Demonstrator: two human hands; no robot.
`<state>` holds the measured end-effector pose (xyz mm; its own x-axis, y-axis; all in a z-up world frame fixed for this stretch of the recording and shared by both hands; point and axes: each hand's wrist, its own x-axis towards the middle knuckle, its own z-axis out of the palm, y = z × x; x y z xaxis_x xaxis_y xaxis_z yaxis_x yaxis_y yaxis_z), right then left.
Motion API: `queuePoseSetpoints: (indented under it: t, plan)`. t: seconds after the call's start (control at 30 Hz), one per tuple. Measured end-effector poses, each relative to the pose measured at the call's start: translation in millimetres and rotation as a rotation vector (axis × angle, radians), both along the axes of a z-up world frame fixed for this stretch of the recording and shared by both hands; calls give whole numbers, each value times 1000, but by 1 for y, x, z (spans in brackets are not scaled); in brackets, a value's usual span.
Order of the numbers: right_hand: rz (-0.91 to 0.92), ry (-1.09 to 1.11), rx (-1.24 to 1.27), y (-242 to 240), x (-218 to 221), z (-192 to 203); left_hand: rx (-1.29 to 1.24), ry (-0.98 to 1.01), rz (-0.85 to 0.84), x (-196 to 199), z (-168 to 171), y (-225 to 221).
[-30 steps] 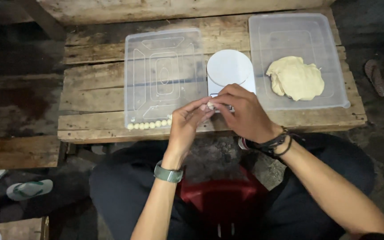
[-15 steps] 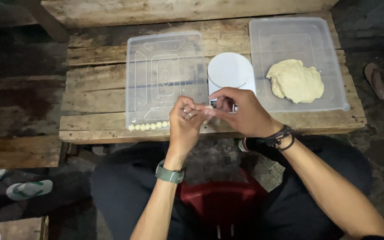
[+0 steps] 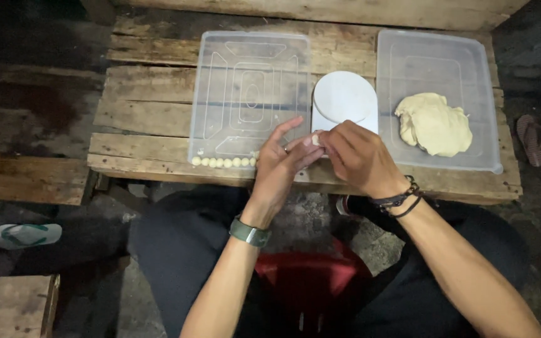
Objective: Weighing and rolling small pieces of dough into uniform balls to make candies.
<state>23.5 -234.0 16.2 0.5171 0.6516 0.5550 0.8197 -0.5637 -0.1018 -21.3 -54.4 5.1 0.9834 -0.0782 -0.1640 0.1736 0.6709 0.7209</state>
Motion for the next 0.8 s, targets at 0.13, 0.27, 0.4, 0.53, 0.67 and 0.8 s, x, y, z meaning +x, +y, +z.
queuePoseSetpoints:
  t: [0.13,0.27,0.4,0.53,0.67,0.8]
  plan:
    - [10,-68,-66,8,-7,2,71,39,54,0,-17,-4]
    - [52,172,58,14,-13,14,94,64,128,5,-40,-4]
    - [39,464,320,15,-13,18,119,47,158,10,-38,-5]
    - [5,592,449,14,-13,20,122,67,163,4,-30,-4]
    - [2,746,602,15,-11,21,163,0,165,4,-21,-1]
    - [4,721,666,16,-11,22,325,-125,272,8,-17,-2]
